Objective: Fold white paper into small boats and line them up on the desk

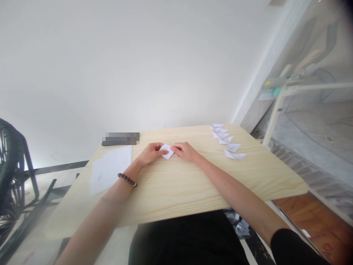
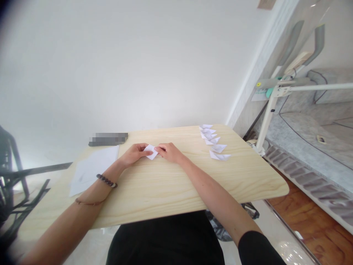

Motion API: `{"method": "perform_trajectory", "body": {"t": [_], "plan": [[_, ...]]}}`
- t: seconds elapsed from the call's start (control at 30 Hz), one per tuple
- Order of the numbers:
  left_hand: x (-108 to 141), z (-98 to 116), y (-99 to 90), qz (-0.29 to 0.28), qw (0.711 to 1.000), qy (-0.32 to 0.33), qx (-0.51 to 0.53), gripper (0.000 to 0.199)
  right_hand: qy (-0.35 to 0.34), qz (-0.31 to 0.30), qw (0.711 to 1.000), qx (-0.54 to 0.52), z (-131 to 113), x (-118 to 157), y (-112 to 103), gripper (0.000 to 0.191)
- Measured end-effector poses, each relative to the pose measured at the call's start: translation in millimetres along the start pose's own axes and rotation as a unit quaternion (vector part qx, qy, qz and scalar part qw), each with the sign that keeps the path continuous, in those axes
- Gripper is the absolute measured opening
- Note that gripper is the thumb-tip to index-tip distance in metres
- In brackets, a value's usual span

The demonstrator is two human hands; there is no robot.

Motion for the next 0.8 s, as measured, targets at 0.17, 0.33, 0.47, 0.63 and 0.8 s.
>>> {"method": "perform_trajectory", "body": {"t": [0.17,0.33,0.47,0.63,0.8], "plan": [[1,1,0.5,0.004,1.000,0.002,-0.015,0.031,0.007,-0.019,1.000,-0.007,0,2,2,0.037],[1,2,1.1,-0.011,1.000,-0.013,0.005,0.030,0.020,-0.050,0.998,-0.013,1,3,5,0.037],[1,2,0.9,-0.014,1.000,-0.011,0.015,0.031,0.025,-0.043,0.999,-0.017,0,2,4,0.037],[2,0,1.7,-0.007,0.999,-0.022,0.043,0.035,0.017,0.012,1.000,-0.018,2,0,-2,0.037],[3,0,4.8,-0.034,0.995,-0.042,0.088,0.033,-0.006,0.055,0.998,0.000,1,-1,-7,0.036]]}}
Point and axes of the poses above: each hand's wrist, its own x-axis away from the middle knuckle, its own y-axis out of the palm, z = x × y, the point moved 7 cm from there along -x, towards the middle knuckle, and after that the axes turned 12 degrees about -x, right-handed, at the moved point
